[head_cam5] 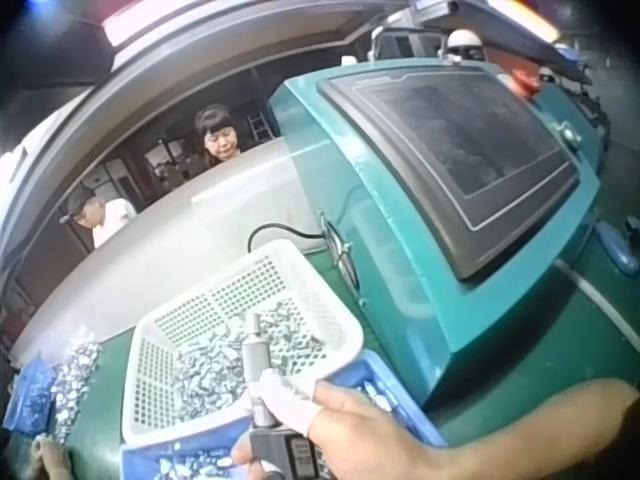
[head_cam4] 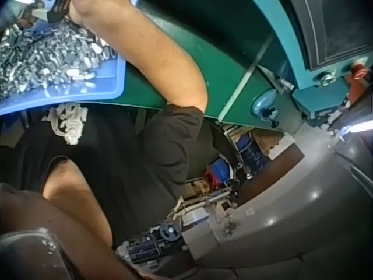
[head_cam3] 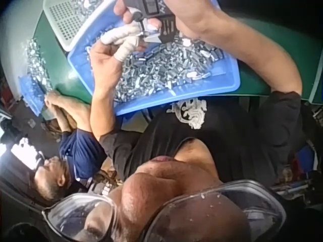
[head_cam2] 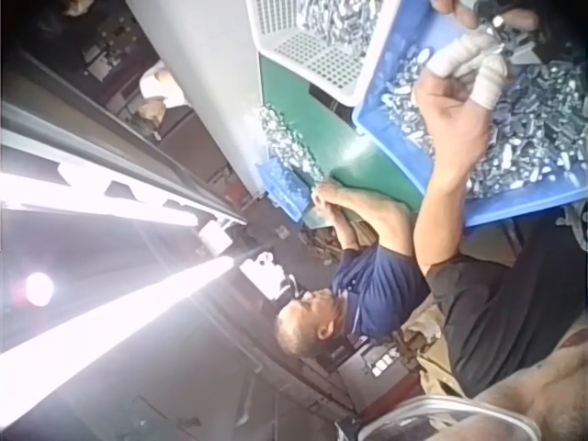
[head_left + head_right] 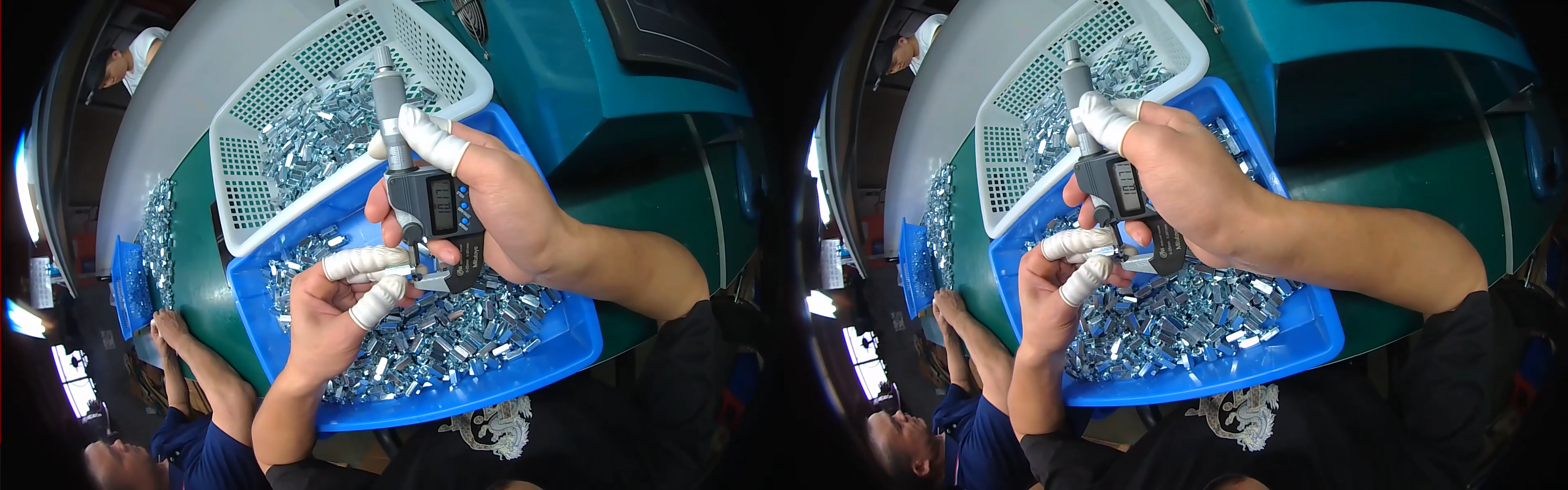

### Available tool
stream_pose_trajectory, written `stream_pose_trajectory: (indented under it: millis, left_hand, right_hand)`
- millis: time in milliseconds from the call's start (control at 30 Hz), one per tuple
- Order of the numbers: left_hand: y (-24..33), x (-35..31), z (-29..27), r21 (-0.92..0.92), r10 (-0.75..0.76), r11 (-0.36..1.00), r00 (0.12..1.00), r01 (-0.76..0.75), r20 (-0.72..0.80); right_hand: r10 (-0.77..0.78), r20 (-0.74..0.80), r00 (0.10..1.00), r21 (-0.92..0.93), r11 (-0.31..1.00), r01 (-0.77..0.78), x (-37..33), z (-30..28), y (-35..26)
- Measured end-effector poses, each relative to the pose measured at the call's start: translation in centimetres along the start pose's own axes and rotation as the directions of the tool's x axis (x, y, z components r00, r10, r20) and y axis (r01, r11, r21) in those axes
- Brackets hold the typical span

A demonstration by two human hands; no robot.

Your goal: Measuring the dimensions of small metal components using a digital micrometer for quality control.

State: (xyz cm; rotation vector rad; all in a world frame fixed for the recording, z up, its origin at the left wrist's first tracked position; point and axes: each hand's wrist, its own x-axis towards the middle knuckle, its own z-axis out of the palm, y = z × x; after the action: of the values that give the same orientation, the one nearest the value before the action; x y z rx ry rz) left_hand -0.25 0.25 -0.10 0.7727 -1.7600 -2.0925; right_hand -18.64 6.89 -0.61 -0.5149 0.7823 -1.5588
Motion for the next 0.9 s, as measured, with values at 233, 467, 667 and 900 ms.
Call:
stream_pose_trajectory:
  millis: [233,467,667,900]
  left_hand:
    - [0.0,-0.2,-0.2,0.032,-0.003,0.999,1.000,0.003,0.003]
    - [-0.2,0.1,-0.3,0.052,0.017,0.999,1.000,-0.018,0.014]
    - [-0.2,0.0,-0.6,0.117,0.054,0.992,0.999,-0.054,-0.003]
    - [-0.2,0.1,-1.1,0.150,0.094,0.985,0.995,-0.089,-0.027]
  right_hand:
    - [0.024,-0.004,1.000,-0.029,0.999,-0.024,0.0,0.4,-0.3]
    - [0.061,-0.042,0.997,0.019,0.998,-0.060,0.0,0.3,-0.4]
    - [0.044,-0.029,0.999,-0.033,0.998,-0.045,0.0,0.4,-0.3]
    - [0.023,-0.047,0.999,-0.088,0.996,-0.027,-0.2,0.5,-0.4]
